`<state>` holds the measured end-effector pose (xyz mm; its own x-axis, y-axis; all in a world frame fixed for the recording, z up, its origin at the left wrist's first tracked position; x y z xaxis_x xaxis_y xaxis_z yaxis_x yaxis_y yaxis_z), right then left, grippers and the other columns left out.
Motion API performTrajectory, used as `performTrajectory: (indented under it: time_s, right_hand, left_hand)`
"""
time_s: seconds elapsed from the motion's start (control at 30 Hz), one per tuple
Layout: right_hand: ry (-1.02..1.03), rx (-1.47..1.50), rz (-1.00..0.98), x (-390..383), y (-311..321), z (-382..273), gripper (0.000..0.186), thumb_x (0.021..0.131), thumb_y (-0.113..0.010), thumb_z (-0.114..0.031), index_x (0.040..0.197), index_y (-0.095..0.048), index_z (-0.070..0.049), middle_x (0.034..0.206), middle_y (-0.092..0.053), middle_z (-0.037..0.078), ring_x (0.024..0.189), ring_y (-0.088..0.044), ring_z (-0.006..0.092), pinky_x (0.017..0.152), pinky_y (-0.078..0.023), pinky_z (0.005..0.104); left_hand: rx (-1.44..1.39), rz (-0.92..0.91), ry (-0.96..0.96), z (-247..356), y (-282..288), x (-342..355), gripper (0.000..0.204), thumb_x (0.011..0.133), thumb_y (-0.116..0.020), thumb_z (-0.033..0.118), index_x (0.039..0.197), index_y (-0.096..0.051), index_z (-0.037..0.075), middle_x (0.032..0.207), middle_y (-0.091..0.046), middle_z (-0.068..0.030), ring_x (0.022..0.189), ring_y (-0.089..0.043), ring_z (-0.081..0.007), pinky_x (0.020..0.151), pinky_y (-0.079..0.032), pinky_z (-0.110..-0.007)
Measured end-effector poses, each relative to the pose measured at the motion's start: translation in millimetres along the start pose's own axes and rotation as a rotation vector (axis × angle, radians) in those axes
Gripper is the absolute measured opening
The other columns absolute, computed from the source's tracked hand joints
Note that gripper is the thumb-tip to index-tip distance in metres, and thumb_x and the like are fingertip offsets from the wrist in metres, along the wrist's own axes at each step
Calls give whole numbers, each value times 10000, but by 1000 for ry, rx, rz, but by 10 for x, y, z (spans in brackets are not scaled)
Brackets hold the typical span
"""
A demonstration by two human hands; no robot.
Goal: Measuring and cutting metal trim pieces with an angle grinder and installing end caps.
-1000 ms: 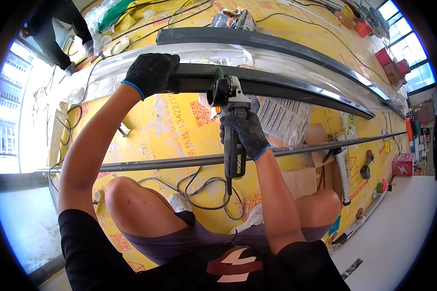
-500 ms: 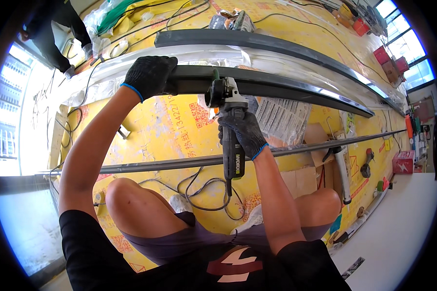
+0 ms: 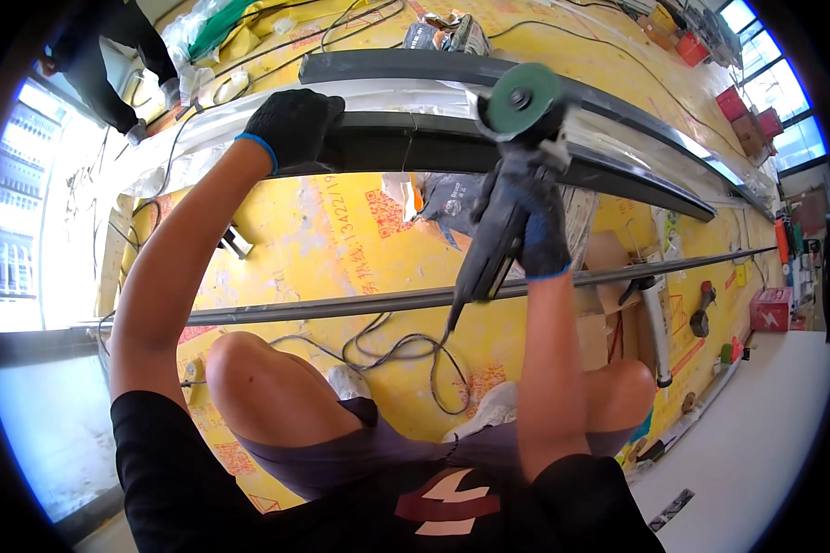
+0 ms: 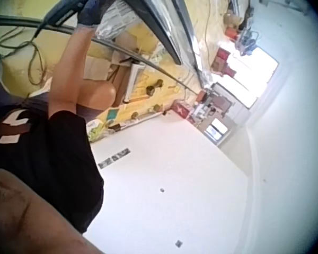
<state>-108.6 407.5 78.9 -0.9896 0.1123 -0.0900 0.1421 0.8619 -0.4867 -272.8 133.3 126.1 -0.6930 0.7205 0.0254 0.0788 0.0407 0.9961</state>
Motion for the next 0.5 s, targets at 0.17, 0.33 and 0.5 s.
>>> performTrajectory:
  time_s: [0.17, 0.33, 0.5]
  right_hand:
    - [39, 36, 2, 577, 432, -102, 452, 930, -728, -282, 1240, -614, 27, 1032, -754, 215, 747, -752, 304, 688, -654, 447]
    - [-75, 112, -86, 849, 725, 84, 418, 942, -722, -289, 1232, -619, -6, 1069, -752, 212, 799, -750, 311, 723, -649, 464]
    - [-218, 137, -111, 903, 766, 405, 378, 932, -727, -271, 1206, -628, -29, 1006, -729, 167, 822, -738, 309, 752, -643, 474]
  left_hand:
    - [-29, -190, -8, -145, -33, 227, 637, 654, -946, 502, 1069, -738, 65, 978, -757, -191, 977, -723, -403, 882, -578, -483]
    - [-421, -698, 14, -44, -478, 81, 722, 701, -903, 582, 1145, -779, 27, 1025, -783, -163, 939, -751, -284, 877, -590, -408]
    - [-419, -628, 44, 48, -554, -119, 697, 712, -893, 574, 1116, -751, 24, 1059, -743, -204, 994, -712, -371, 908, -545, -455]
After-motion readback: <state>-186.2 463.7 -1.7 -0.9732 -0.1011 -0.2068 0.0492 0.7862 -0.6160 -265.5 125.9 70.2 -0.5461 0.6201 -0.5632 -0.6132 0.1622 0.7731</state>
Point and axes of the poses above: each hand's wrist, its own x-axis towards the middle knuckle, its own y-axis out of the back of the hand, z = x × y, the point moved 7 cm from there along x, towards the middle knuckle
